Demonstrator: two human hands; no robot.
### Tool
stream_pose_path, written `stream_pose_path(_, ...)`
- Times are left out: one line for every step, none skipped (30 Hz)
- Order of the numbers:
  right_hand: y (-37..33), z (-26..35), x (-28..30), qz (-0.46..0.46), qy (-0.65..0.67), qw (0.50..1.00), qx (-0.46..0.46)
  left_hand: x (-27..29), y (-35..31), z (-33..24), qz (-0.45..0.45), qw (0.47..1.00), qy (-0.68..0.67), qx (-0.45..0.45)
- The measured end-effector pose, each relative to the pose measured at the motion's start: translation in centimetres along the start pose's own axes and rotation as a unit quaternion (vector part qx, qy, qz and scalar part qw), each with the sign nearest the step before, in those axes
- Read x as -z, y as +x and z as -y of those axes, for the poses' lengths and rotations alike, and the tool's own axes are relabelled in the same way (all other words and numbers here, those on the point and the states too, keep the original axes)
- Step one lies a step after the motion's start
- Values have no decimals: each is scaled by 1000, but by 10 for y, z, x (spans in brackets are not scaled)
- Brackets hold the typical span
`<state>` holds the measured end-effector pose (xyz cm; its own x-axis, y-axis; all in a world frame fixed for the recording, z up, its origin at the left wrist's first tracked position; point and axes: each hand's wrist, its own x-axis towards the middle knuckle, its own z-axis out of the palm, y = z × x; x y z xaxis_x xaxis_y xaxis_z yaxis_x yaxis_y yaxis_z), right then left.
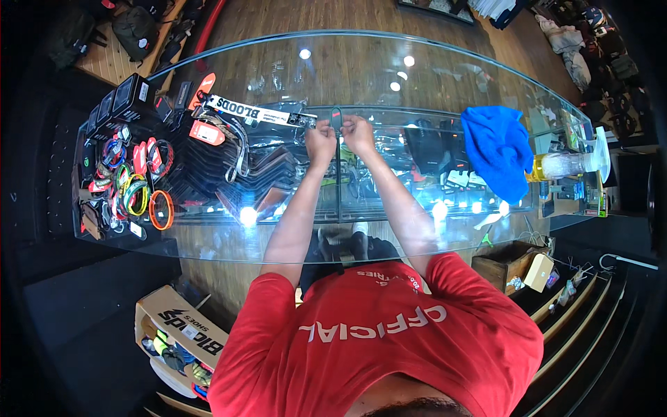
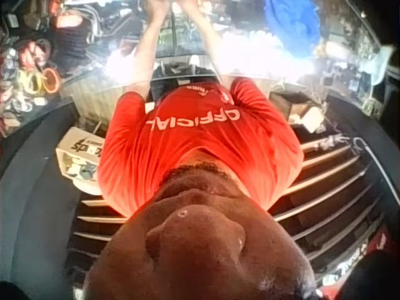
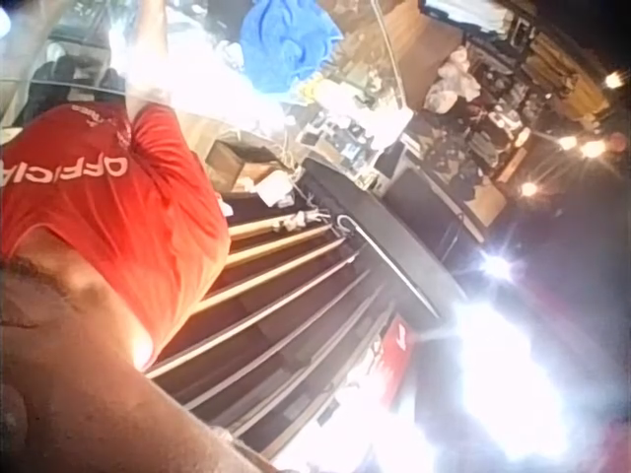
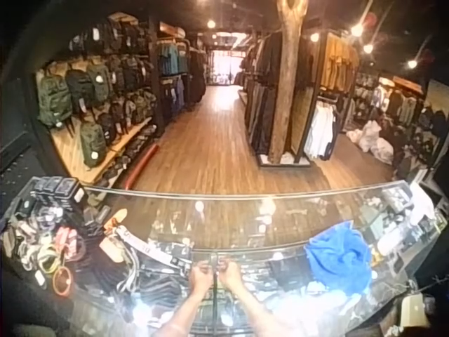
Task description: The person is cleaning and inspecting small merchandise items like patches and accessories on a glass counter using a cloth.
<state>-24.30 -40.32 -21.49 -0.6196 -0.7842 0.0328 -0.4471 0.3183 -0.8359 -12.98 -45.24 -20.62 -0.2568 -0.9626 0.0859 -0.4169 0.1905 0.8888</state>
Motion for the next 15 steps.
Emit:
stream_pose_path(0,0,1,0,0,1000,2,-1,0,2,-7,1000,-2,-11)
stream_pose_path(0,-1,2,3,9,1000,5,-2,-1,5,-10,1000,-2,-11)
stream_pose_path(0,-1,3,6,19,1000,9,-2,-1,9,-9,1000,11,-12)
stream_pose_path(-1,-1,4,8,20,1000,12,-2,-1,11,-9,1000,23,-14)
stream_pose_path(-3,-4,6,0,45,999,3,-3,-4,10,-12,1000,23,-13)
stream_pose_path(-5,-7,9,-8,70,998,-6,-3,-9,8,-14,1000,9,7)
stream_pose_path(-7,-11,16,-2,33,999,-6,-3,-15,5,-18,999,-5,26)
stream_pose_path(-10,-21,23,-13,17,1000,12,-3,-24,1,-23,999,-7,24)
stream_pose_path(-15,-26,27,-20,2,999,31,0,-35,1,-28,1000,0,-1)
stream_pose_path(-22,-31,34,-8,40,999,18,3,-46,0,-34,999,7,-27)
stream_pose_path(-29,-35,43,-7,46,999,16,7,-58,-3,-28,999,0,-39)
stream_pose_path(-37,-42,53,-7,52,999,13,13,-70,-6,16,998,3,-54)
stream_pose_path(-47,-49,61,3,86,996,6,22,-83,-7,57,996,7,-66)
stream_pose_path(-57,-55,69,15,121,993,0,30,-97,-9,69,994,-25,-76)
stream_pose_path(-69,-56,80,34,131,991,-11,44,-109,-14,106,991,-37,-76)
